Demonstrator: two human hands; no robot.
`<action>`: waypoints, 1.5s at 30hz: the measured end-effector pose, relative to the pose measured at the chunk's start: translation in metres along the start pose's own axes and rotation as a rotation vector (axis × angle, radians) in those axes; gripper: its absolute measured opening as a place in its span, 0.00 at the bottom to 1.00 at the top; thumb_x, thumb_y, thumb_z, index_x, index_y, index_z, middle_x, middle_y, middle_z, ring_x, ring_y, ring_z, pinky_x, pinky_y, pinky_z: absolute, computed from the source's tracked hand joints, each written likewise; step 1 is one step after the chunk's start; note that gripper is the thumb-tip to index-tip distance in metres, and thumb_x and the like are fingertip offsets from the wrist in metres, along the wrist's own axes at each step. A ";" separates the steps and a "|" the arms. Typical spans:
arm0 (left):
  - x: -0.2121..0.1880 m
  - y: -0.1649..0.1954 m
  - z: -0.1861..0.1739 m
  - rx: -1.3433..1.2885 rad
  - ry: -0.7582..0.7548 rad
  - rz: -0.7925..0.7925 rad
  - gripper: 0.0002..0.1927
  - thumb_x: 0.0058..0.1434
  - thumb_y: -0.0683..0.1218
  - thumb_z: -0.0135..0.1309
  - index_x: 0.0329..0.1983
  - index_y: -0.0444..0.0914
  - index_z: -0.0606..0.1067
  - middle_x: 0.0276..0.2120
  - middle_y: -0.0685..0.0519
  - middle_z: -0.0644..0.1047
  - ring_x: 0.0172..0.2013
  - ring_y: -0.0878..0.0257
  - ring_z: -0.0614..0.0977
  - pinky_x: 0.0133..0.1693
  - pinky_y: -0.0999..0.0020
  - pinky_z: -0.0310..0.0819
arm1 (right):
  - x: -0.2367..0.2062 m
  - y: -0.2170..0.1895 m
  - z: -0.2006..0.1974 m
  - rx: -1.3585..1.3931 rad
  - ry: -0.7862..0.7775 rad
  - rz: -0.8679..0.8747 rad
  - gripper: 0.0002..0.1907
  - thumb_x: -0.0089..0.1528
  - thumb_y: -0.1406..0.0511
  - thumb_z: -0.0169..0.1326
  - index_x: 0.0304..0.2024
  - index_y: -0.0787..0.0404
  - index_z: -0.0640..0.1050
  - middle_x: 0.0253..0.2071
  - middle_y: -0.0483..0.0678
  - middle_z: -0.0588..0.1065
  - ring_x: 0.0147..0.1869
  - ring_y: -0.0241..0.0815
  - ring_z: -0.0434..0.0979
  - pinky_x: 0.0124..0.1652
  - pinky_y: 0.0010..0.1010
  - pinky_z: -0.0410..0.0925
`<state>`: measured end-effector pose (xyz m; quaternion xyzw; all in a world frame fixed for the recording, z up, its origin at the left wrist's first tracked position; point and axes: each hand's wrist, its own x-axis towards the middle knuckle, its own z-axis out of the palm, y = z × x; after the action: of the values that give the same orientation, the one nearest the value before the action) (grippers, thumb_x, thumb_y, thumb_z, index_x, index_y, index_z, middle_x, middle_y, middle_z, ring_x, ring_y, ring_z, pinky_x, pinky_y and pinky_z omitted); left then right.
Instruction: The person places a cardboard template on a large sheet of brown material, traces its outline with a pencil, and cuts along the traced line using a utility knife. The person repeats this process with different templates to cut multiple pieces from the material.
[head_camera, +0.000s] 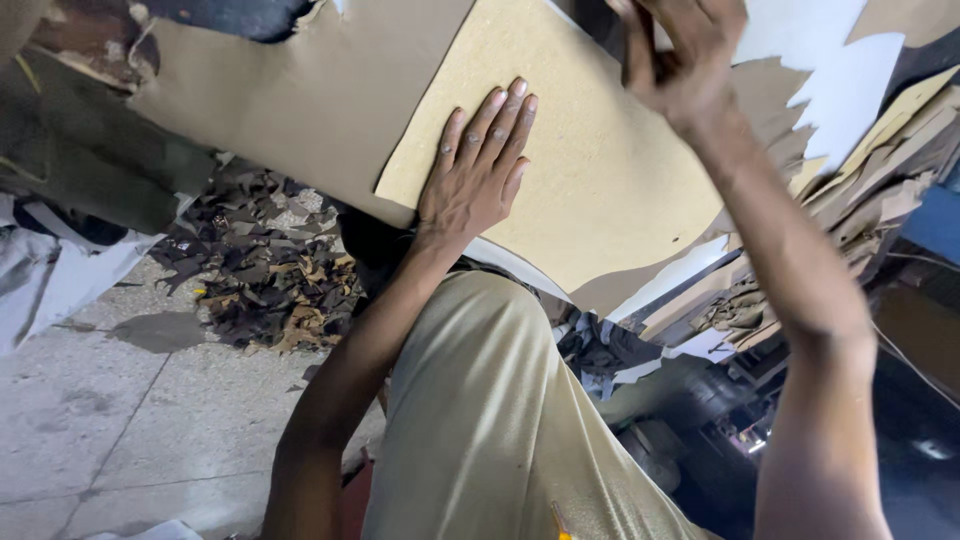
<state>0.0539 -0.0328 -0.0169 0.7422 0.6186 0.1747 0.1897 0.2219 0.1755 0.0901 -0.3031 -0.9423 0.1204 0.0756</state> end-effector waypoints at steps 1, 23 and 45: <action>0.000 0.000 -0.002 -0.018 0.004 -0.010 0.35 0.82 0.62 0.41 0.83 0.43 0.49 0.82 0.53 0.47 0.80 0.59 0.47 0.77 0.51 0.30 | -0.019 -0.017 0.005 0.040 0.162 0.084 0.07 0.74 0.70 0.58 0.48 0.71 0.80 0.39 0.53 0.72 0.41 0.44 0.70 0.37 0.32 0.64; 0.019 0.074 0.047 0.716 -0.444 -0.221 0.57 0.48 0.35 0.65 0.77 0.45 0.48 0.67 0.32 0.61 0.58 0.36 0.73 0.45 0.40 0.78 | -0.141 -0.235 0.206 0.550 0.068 0.498 0.14 0.64 0.67 0.58 0.52 0.64 0.77 0.49 0.54 0.76 0.52 0.53 0.77 0.50 0.40 0.73; 0.020 0.051 0.028 0.439 -0.529 -0.068 0.70 0.39 0.69 0.75 0.75 0.33 0.51 0.68 0.23 0.55 0.60 0.20 0.65 0.50 0.33 0.74 | -0.374 -0.194 0.115 0.151 -0.164 0.492 0.35 0.51 0.71 0.60 0.62 0.67 0.72 0.58 0.50 0.74 0.61 0.52 0.71 0.52 0.35 0.76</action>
<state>0.1145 -0.0229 -0.0158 0.7638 0.5952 -0.1674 0.1852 0.3909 -0.2190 0.0069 -0.5057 -0.8317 0.2292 -0.0099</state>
